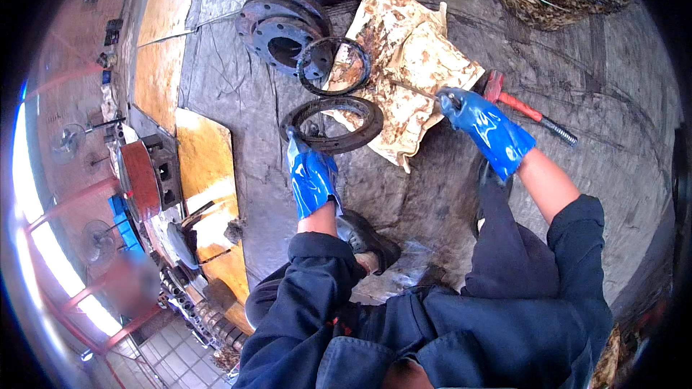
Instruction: The person cleans a metal ring using a metal tool and a hammer to remove debris, while wearing blue gloves on a fabrication floor.
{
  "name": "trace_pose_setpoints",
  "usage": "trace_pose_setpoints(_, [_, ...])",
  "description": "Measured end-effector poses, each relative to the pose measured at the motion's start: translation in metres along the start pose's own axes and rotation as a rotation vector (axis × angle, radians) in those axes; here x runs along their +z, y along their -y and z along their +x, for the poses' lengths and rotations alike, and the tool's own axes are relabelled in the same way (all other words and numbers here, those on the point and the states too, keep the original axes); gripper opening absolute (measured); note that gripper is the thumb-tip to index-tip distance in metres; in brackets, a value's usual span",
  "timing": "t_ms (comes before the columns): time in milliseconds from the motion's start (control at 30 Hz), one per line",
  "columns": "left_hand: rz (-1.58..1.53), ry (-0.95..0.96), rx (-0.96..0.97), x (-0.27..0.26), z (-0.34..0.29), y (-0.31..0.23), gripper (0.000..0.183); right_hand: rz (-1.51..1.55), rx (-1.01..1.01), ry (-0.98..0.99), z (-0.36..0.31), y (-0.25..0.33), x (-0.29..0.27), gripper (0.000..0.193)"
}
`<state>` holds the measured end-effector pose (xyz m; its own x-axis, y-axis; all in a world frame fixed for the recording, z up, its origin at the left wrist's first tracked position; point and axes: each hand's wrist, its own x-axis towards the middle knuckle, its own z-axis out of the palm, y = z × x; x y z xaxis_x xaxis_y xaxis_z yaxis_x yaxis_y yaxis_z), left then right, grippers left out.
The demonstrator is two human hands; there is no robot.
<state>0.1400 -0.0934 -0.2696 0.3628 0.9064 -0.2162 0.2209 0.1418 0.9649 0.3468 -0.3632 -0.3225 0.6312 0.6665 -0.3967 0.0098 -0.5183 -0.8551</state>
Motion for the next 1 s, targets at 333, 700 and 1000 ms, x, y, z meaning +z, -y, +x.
trace_pose_setpoints(333, [0.134,0.456,-0.269,0.018,0.029,-0.045,0.043,-0.021,-0.273,-0.01,0.004,-0.042,0.007,0.037])
trace_pose_setpoints(700, [0.112,0.553,-0.246,0.006,0.052,-0.035,0.047,-0.683,-0.466,0.254,0.002,0.068,0.005,0.031])
trace_pose_setpoints(1000, [0.146,0.469,-0.192,-0.016,0.046,-0.021,0.046,-0.753,-0.92,0.16,0.015,0.1,0.023,0.039])
